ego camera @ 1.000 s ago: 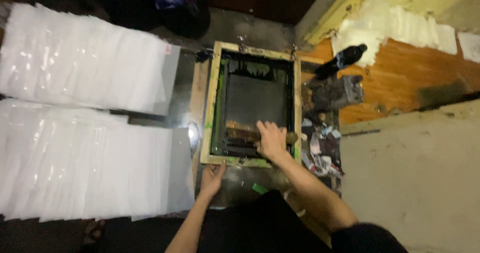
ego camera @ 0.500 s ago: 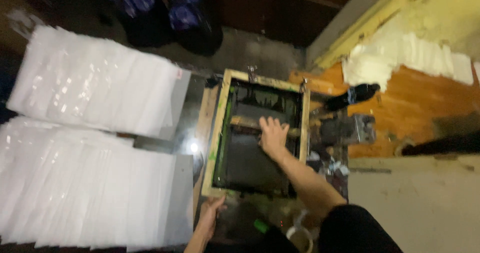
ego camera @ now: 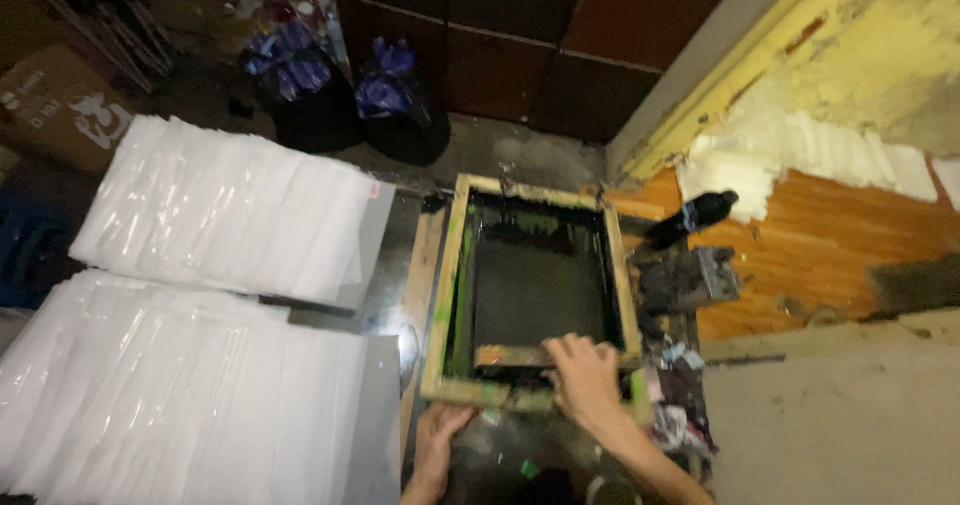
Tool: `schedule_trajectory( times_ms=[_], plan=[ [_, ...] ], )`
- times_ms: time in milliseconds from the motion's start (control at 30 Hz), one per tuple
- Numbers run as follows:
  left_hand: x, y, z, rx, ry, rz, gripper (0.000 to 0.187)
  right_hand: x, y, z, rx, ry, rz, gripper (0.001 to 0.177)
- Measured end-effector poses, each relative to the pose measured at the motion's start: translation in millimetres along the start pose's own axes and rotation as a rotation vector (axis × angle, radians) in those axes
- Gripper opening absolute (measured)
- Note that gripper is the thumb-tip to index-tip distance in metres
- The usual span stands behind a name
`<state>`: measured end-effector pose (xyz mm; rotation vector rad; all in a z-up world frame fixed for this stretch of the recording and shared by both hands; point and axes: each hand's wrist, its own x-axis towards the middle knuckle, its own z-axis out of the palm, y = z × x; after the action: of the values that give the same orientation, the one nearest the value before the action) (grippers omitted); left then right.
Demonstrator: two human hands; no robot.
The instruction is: A person is manually screen printing a logo onto white sheets by placing a sheet on the bed, lowering the screen, pulling the squeegee across, and lifting the screen.
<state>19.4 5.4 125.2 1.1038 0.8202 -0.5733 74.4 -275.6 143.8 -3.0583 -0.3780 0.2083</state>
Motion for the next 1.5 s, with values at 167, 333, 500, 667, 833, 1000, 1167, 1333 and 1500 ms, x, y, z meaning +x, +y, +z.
schedule_trajectory(
  times_ms=[167,333,500,667,833,1000,1167,1333,1500],
  plan=[
    [-2.9,78.3,30.2,0.352,-0.455,0.764,0.035,13.5,29.8,-113.5,-0.002,0.924,0.061,0.052],
    [102.9,40.0,52.6,0.944,0.114,0.697,0.034,94.5,77.3,-179.4,0.065,1.034,0.039,0.06],
    [159.3,-42.8,41.0,1.177,0.286,0.711,0.039,117.7,88.4,-229.0,0.169,0.962,0.038,0.075],
    [176.0,-42.2,-57.6,1.08,0.443,0.535,0.034,125.2,80.4,-261.7,0.086,1.018,-0.119,0.054],
    [73.8,45.8,-226.5,0.903,0.776,0.403,0.037,136.4,104.3,-265.8,0.024,0.968,-0.164,0.057],
    [40.4,84.2,-292.3,0.979,1.066,0.562,0.054,134.9,103.3,-269.5,0.125,0.913,-0.194,0.051],
    [32.2,13.0,-197.5,1.682,-0.074,0.67,0.081,139.2,115.4,-262.8,0.154,0.913,-0.228,0.055],
    [77.9,-99.1,-172.9,1.59,0.027,1.137,0.059,145.7,119.8,-268.4,-0.038,0.974,-0.166,0.055],
    [103.4,-88.2,-25.1,1.452,-0.147,1.289,0.057,140.2,101.1,-273.9,0.033,0.968,-0.073,0.054]
  ],
)
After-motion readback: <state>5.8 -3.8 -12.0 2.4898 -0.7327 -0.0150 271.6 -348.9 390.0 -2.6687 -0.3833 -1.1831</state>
